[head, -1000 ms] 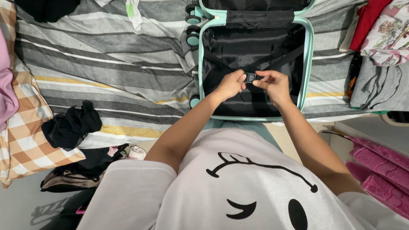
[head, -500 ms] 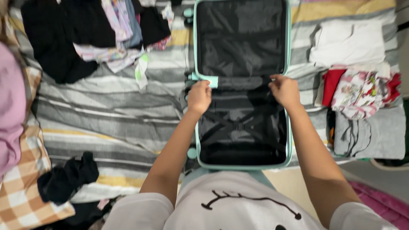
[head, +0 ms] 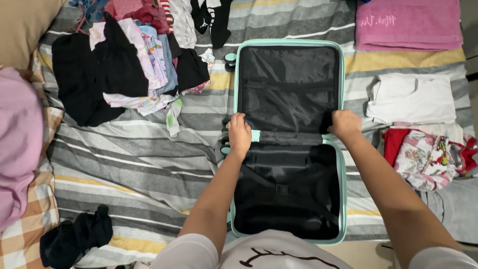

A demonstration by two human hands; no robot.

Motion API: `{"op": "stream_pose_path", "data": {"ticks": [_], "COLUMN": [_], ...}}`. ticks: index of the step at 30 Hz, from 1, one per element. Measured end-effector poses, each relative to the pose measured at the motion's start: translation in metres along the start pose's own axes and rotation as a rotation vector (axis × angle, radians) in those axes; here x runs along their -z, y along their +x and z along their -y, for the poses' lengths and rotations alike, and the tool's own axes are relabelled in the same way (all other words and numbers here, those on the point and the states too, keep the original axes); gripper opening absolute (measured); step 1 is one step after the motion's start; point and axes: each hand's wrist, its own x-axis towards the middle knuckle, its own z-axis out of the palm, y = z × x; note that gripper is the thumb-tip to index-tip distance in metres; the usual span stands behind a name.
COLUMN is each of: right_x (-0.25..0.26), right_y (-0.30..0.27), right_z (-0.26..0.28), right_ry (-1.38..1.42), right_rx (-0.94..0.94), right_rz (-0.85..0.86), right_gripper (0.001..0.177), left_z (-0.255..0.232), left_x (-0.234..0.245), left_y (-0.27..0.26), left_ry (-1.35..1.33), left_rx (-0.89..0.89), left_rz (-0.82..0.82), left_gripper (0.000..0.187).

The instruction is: The person unbuckles and opens a small suitcase on a bed, organizes toiletries into a clear bag, and then places the bag and another item into the suitcase before closing it.

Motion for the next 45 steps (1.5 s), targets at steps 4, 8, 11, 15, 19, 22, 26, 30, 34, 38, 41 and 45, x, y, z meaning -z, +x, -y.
{"op": "stream_pose_path", "data": {"ticks": [4,8,11,15,19,22,26,30,34,38,41,45], "right_x": [-0.004,-0.01,-0.014,-0.013,-0.003,0.004,-0.001,-0.009,-0.003,0.015,0.028,0.027], "right_y": [-0.003,-0.003,-0.006,-0.005,-0.007,-0.013,-0.014,0.004,0.004,0.001,0.004,0.003], "right_z": [0.005,0.008,0.004,0.001,0.004,0.004,0.001,-0.019,-0.034,-0.024,-0.022,-0.023], "right_ry": [-0.06,-0.042,-0.046,-0.028,-0.06,-0.046,-0.016,-0.032,0.022,-0.192,-0.218,-0.217], "right_rx": [0.115,0.123,0.165,0.181,0.164,0.177,0.198,0.319,0.421,0.487,0.484,0.501], "right_rz": [0.001,-0.005,-0.058,-0.075,-0.02,-0.029,-0.039,0.055,0.007,-0.048,-0.02,-0.066], "right_gripper": [0.037,0.037,0.032,0.03,0.033,0.037,0.037,0.027,0.014,0.013,0.016,0.022], "left_z": [-0.01,-0.015,-0.015,-0.015,-0.017,-0.018,-0.016,-0.014,-0.014,-0.015,-0.016,-0.016], "left_x": [0.006,0.006,0.007,0.009,0.013,0.013,0.012,0.012,0.012,0.013,0.014,0.014], "left_y": [0.007,0.006,0.007,0.01,0.012,0.013,0.013,0.013,0.012,0.014,0.014,0.015], "left_ry": [0.042,0.052,0.034,-0.032,-0.07,-0.065,-0.063,-0.044,-0.03,-0.059,-0.057,-0.065], "left_rx": [0.032,-0.002,-0.013,-0.009,0.019,0.048,0.053,0.024,0.024,0.044,0.043,0.044], "left_rz": [0.051,0.0,0.0,0.033,0.06,0.087,0.105,0.094,0.098,0.109,0.108,0.113], "left_gripper": [0.032,0.034,0.042,0.048,0.056,0.053,0.048,0.048,0.048,0.047,0.047,0.047]}}
